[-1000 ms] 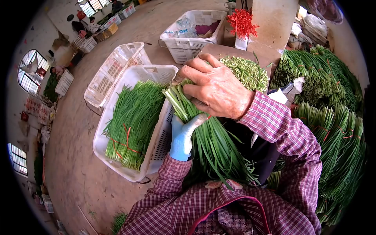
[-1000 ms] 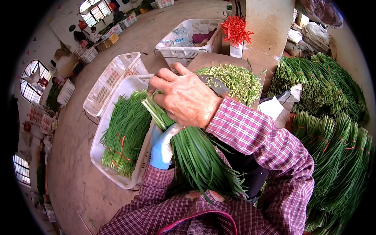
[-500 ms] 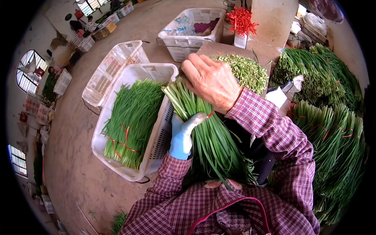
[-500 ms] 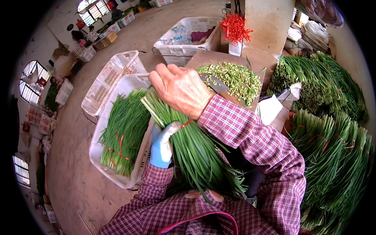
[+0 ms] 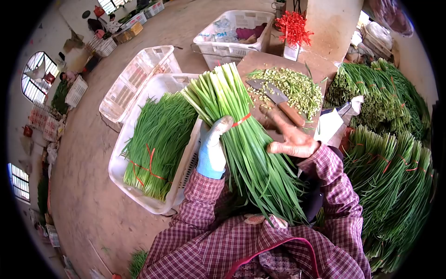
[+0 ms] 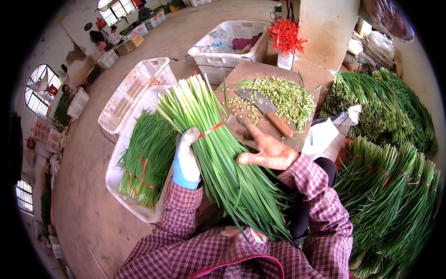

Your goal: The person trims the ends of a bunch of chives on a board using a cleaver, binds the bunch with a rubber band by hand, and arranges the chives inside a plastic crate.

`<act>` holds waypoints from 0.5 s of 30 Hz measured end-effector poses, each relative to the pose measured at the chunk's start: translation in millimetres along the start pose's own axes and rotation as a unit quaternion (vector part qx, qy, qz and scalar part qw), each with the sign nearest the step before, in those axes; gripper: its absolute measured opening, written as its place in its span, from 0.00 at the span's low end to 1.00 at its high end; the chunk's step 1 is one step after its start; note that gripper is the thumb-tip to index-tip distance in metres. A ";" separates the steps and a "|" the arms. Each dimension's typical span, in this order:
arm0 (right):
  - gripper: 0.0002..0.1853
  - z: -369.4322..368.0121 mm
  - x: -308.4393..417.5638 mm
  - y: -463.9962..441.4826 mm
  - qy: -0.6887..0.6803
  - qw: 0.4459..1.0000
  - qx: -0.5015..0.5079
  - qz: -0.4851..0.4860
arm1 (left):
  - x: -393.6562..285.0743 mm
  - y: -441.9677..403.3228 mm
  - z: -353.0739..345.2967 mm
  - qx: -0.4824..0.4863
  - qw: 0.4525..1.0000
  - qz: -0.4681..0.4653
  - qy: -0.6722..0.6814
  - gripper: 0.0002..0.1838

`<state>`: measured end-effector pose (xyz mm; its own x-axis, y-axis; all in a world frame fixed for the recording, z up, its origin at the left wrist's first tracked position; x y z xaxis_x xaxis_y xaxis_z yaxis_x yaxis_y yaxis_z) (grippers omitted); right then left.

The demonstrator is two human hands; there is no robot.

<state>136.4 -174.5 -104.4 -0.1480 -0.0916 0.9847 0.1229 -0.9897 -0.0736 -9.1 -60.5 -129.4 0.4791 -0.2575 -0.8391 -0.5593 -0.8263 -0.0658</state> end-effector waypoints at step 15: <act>0.55 -19.0 -52.2 24.1 -0.291 0.954 -0.069 0.003 | -76.5 28.6 -26.1 -0.105 0.913 -0.231 -0.319 0.18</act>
<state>128.5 -195.7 -160.5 0.4279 -0.0600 0.9018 -0.0149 -0.9981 -0.0593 -44.1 -77.4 -52.9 0.1012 0.4325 -0.8959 -0.2228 -0.8678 -0.4441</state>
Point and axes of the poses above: each hand's wrist, its own y-axis away from the middle knuckle, its own z-axis out of the back of the hand, x = y × z, the point moved 7 cm from there along -y, towards the middle knuckle, and after that the axes turned 7 degrees about -y, right-handed, at the moved point
